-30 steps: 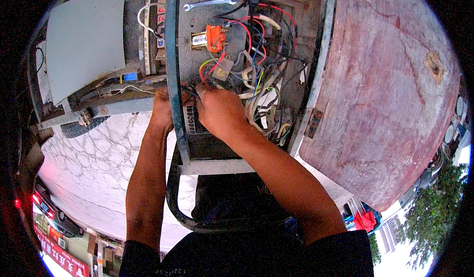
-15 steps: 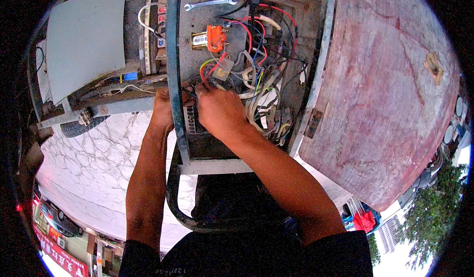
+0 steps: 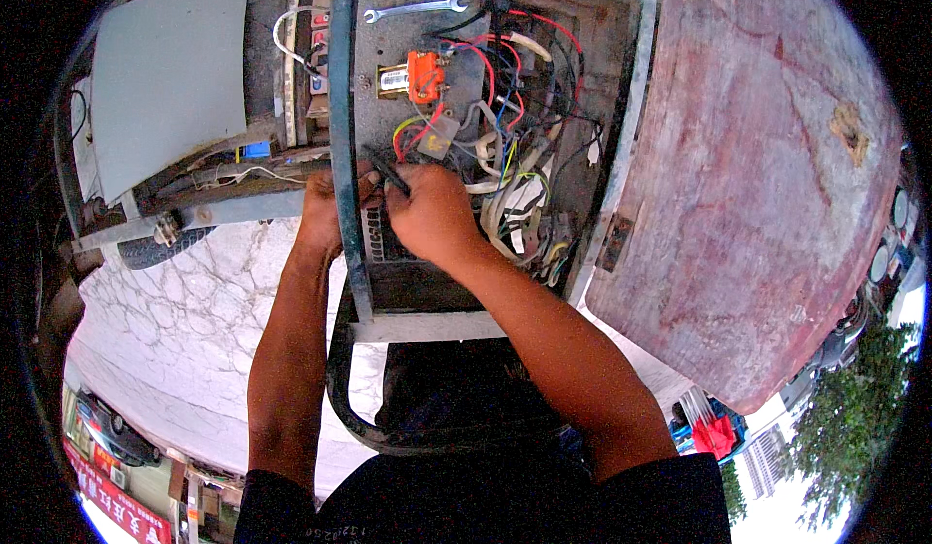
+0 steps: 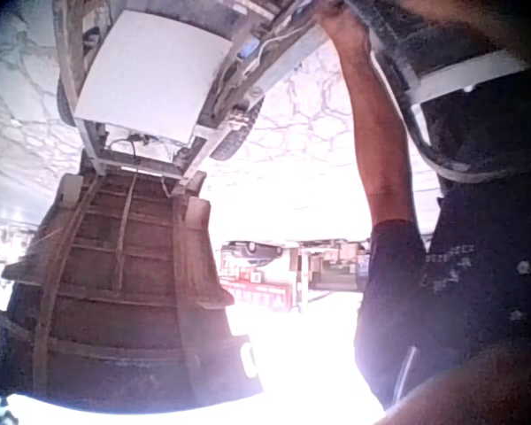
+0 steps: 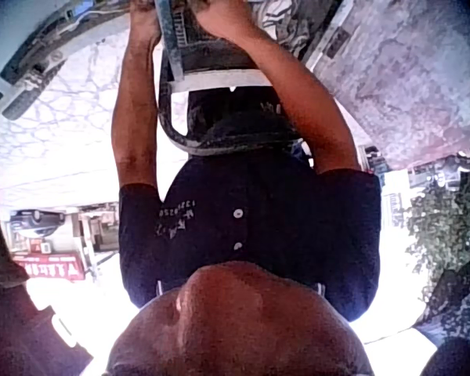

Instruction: The person uses a multimeter to test voltage across wires in an open electrical compartment of a small vehicle. They repeatedly connect and disconnect probes to different wire terminals while another person assists by holding a screwdriver nearby. The person adjusts wire positions and checks readings throughout the clip.

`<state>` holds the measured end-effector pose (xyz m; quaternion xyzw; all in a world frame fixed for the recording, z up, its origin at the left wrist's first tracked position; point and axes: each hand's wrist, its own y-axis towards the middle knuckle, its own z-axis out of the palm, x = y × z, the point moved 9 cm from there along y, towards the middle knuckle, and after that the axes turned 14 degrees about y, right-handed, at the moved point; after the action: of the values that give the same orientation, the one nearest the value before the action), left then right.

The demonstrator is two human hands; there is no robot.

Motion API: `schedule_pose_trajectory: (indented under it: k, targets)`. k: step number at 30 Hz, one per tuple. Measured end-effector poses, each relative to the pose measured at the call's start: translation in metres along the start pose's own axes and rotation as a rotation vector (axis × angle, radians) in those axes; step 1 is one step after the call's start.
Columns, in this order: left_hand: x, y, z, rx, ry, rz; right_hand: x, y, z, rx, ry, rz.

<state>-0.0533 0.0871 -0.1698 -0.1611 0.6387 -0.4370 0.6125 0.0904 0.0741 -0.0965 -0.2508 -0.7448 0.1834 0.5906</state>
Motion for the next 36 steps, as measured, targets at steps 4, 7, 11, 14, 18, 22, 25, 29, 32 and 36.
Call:
schedule_pose_trajectory:
  k: [4, 7, 11, 14, 18, 22, 25, 29, 32, 36]
  targets:
    - [-0.002, 0.000, 0.002, 0.021, -0.046, 0.004, -0.034, -0.004, 0.011, 0.042, 0.467, 0.419]
    - [-0.005, -0.002, 0.003, 0.024, -0.050, 0.025, 0.003, 0.002, -0.001, -0.017, 0.001, -0.101]
    - [-0.006, -0.002, 0.002, 0.025, -0.012, 0.036, 0.017, -0.004, 0.003, -0.047, -0.192, -0.298]
    - [-0.003, 0.000, 0.000, 0.023, 0.005, 0.026, -0.034, -0.003, 0.015, 0.104, 0.459, 0.414]
    - [-0.004, -0.001, 0.002, -0.005, 0.040, -0.008, -0.012, 0.002, 0.004, 0.025, 0.152, 0.066]
    - [-0.006, -0.003, 0.001, -0.012, 0.051, 0.024, 0.015, -0.002, 0.003, 0.015, -0.136, -0.161]
    - [-0.003, 0.000, 0.002, 0.029, 0.040, 0.025, 0.009, 0.001, 0.002, 0.058, -0.083, -0.126]
    - [-0.017, -0.006, 0.010, 0.031, 0.014, -0.023, 0.019, -0.005, -0.007, 0.121, -0.255, -0.085]
    - [-0.015, -0.009, 0.004, 0.040, 0.040, -0.028, 0.054, -0.020, -0.024, 0.210, -0.469, -0.077]
    - [-0.043, -0.032, -0.008, -0.027, 0.117, -0.001, 0.083, -0.051, -0.072, 0.265, -0.429, -0.031]
